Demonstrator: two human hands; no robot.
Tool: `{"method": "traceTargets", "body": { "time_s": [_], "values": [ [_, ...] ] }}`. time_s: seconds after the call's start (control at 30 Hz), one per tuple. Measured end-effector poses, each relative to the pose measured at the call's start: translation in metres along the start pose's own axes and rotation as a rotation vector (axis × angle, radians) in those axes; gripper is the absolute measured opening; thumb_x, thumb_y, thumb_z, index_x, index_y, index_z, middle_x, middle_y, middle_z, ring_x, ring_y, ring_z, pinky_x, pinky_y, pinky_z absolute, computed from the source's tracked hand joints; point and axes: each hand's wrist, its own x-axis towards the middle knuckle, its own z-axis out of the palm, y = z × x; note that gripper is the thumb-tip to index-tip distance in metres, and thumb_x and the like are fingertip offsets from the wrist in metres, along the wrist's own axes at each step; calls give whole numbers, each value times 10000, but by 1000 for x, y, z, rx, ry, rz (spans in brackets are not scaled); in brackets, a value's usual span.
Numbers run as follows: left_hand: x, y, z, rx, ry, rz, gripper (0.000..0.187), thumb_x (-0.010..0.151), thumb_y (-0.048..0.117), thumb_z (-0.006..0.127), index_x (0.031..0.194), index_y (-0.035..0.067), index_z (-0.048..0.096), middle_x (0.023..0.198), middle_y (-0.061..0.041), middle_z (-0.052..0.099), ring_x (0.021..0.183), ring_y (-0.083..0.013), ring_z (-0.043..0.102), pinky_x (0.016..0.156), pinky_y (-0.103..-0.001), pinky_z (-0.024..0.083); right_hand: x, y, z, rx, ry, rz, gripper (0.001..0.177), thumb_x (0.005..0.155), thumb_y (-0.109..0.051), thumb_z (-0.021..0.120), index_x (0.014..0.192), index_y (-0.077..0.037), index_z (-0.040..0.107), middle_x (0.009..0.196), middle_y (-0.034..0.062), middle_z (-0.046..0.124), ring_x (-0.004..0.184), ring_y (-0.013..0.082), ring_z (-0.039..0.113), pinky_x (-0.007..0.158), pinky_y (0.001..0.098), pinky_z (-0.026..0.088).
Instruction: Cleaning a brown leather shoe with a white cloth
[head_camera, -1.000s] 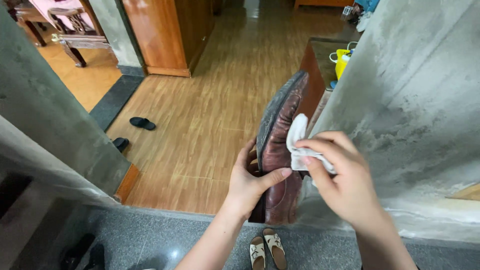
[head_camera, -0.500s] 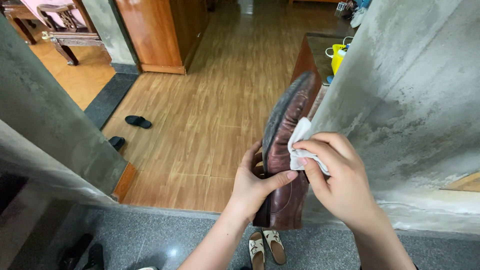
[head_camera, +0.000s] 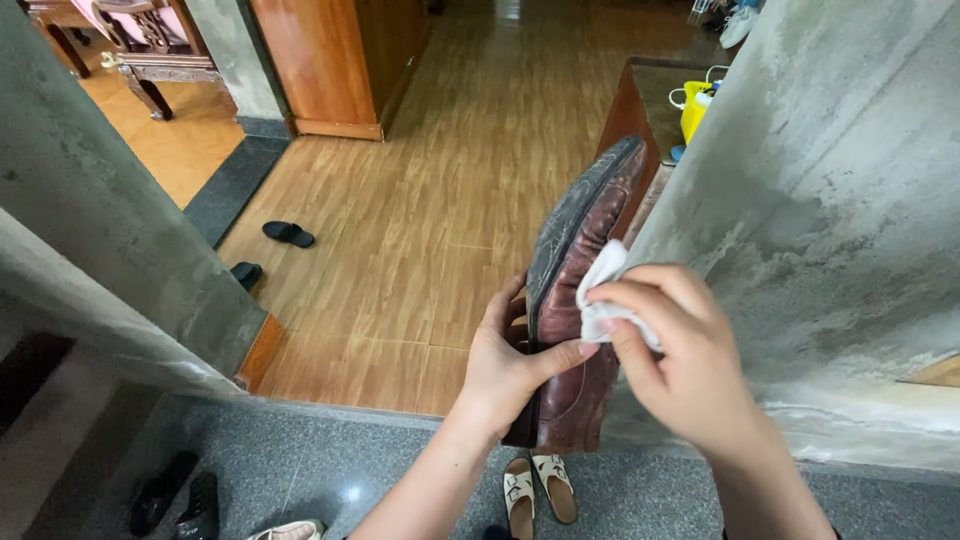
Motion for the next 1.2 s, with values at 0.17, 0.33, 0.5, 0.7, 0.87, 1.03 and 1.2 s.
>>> {"method": "traceTargets", "body": {
  "time_s": [0.17,0.33,0.5,0.7,0.87,1.03,1.2],
  "values": [
    [8,-27,-8,15,-18,82,1100,641,101,921,1566,-7,335,1253,-168,682,1092,-225,689,944,-354,595,-1,-13,10,-25,-44,-127,206,875,-67,684,1076,-85,723,1090,102,663,988,308,656,865,406,516],
    [1,-3,-2,-92,-16,12,1106,618,113,929,1540,-6,329,1275,-147,671,1111,-220,701,945,-356,606,-2,-3,7,26,-13,-18,214,894,-72,682,1101,-82,734,1084,105,653,961,280,666,836,381,531],
    [-3,-2,-1,9,-5,-18,1114,621,114,930,1546,5,320,1295,-145,653,1108,-208,697,923,-356,619,-2,-4,7,-57,26,-46,197,900,-71,685,1092,-63,729,1103,111,660,1006,287,663,881,386,530],
    [-6,5,-2,-32,-45,-36,1127,618,124,927,1559,5,318,1267,-194,674,1089,-230,698,916,-363,609,-6,-7,6,-20,48,27,183,919,-64,672,1093,-68,728,1097,102,657,994,274,671,873,377,533],
    [-4,-9,-5,5,-27,-11,1105,628,101,917,1553,12,318,1298,-156,656,1101,-221,696,927,-355,608,-3,-13,9,-62,-19,-61,197,874,-62,680,1064,-66,727,1095,108,665,1004,308,654,878,405,516],
    [-4,-6,-8,5,-38,14,1088,640,84,913,1560,17,337,1282,-169,667,1109,-216,691,946,-343,597,-4,-17,14,-43,-45,-83,215,854,-51,669,1061,-68,724,1082,102,667,1003,312,650,882,411,512],
    [-8,-2,-8,-16,-14,-25,1096,620,86,908,1553,33,335,1280,-150,666,1084,-225,700,925,-363,603,-8,-15,19,-22,15,-13,191,885,-61,680,1069,-75,727,1076,108,667,980,295,658,866,398,521]
  ]
}}
